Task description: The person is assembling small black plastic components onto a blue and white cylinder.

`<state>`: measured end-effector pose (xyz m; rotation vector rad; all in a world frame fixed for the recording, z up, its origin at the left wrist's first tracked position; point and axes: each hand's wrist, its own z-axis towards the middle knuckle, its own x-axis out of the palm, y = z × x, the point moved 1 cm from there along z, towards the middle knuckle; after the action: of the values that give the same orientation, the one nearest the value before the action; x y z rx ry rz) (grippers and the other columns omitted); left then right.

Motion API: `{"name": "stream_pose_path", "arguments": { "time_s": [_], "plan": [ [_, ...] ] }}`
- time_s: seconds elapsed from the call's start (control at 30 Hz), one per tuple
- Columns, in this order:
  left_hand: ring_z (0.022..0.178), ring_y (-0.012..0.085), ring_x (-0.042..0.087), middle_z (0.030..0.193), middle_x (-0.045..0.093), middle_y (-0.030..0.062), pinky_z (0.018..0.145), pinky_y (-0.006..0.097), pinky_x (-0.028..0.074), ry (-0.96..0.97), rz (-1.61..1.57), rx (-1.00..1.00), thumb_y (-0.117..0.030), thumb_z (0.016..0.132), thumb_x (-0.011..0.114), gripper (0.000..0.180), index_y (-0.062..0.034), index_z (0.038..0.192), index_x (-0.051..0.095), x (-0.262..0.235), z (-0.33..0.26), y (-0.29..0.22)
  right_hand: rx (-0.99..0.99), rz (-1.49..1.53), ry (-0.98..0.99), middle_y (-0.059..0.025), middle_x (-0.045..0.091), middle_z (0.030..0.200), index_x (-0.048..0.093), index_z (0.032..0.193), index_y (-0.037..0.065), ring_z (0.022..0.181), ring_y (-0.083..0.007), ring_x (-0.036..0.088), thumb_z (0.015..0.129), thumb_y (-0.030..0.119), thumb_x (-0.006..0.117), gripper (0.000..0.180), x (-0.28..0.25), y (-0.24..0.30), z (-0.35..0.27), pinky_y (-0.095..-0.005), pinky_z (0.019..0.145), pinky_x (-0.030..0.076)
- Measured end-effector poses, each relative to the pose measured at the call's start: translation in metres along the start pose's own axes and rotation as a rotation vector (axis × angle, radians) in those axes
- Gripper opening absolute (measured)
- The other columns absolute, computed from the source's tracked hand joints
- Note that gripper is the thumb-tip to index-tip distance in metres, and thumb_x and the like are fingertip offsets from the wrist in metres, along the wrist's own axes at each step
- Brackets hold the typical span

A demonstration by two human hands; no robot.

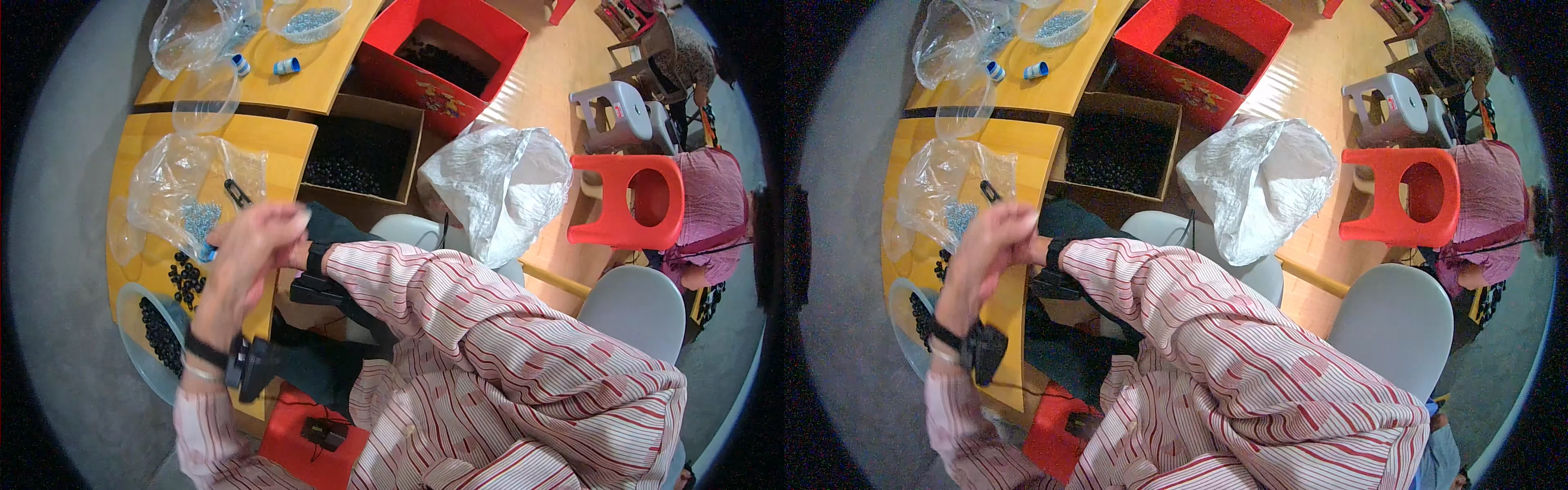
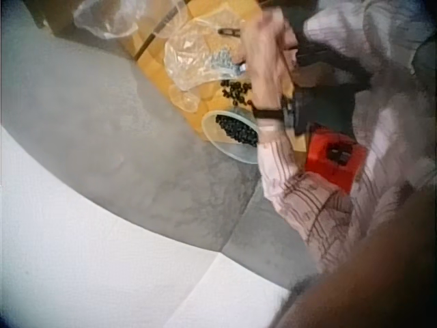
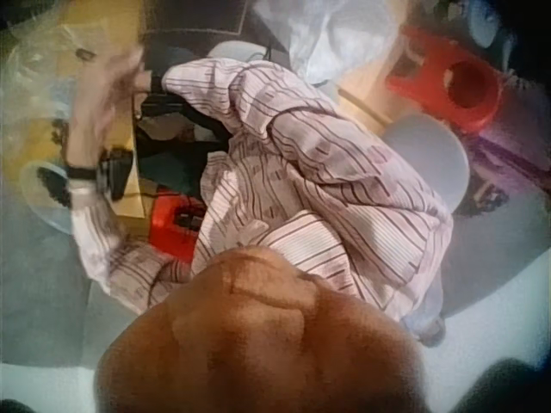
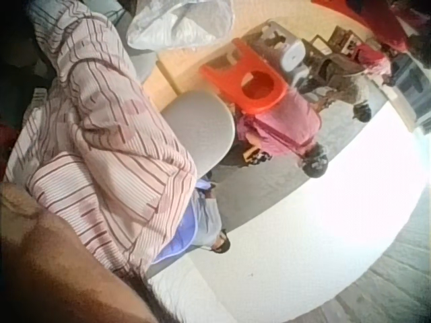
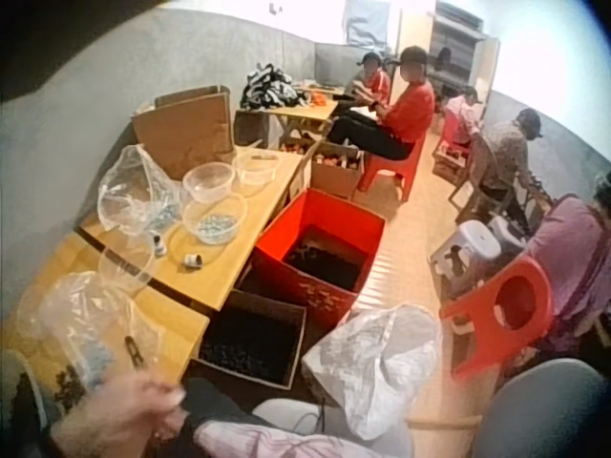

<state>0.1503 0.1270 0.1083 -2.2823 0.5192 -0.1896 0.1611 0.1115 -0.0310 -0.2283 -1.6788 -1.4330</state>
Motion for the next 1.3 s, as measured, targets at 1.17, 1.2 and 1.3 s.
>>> {"name": "stream_pose_path", "arguments": {
  "time_s": [1.17,1.2,1.3],
  "plan": [
    [0.071,0.0160,0.063,0.080,0.066,0.0087,0.063,0.029,0.048,-1.068,0.202,0.358,-0.020,0.083,0.061,0.019,-0.0028,0.092,0.062,-0.086,-0.074,0.202,-0.235,-1.183,0.163,-0.0088,0.055,0.067,0.054,0.092,0.001,0.061,-0.0123,0.048,0.080,0.016,0.057,0.019,-0.009,0.011,0.040,-0.0290,0.057,0.044],
    [0.071,0.0160,0.063,0.080,0.066,0.0087,0.063,0.029,0.048,-1.062,0.198,0.367,-0.020,0.083,0.061,0.019,-0.0028,0.092,0.062,-0.089,-0.067,0.193,-0.238,-1.193,0.158,-0.0088,0.055,0.067,0.054,0.092,0.001,0.061,-0.0123,0.048,0.080,0.016,0.057,0.019,-0.016,0.013,0.041,-0.0290,0.057,0.044],
    [0.072,0.0231,0.063,0.081,0.065,0.0122,0.064,0.032,0.048,-1.151,0.310,0.419,-0.017,0.082,0.061,0.016,-0.0045,0.091,0.062,-0.099,-0.056,0.184,-0.164,-1.198,0.184,-0.0095,0.057,0.069,0.055,0.093,0.002,0.062,-0.0123,0.050,0.080,0.015,0.056,0.019,-0.002,0.017,0.037,-0.0289,0.058,0.045]
  ]
}}
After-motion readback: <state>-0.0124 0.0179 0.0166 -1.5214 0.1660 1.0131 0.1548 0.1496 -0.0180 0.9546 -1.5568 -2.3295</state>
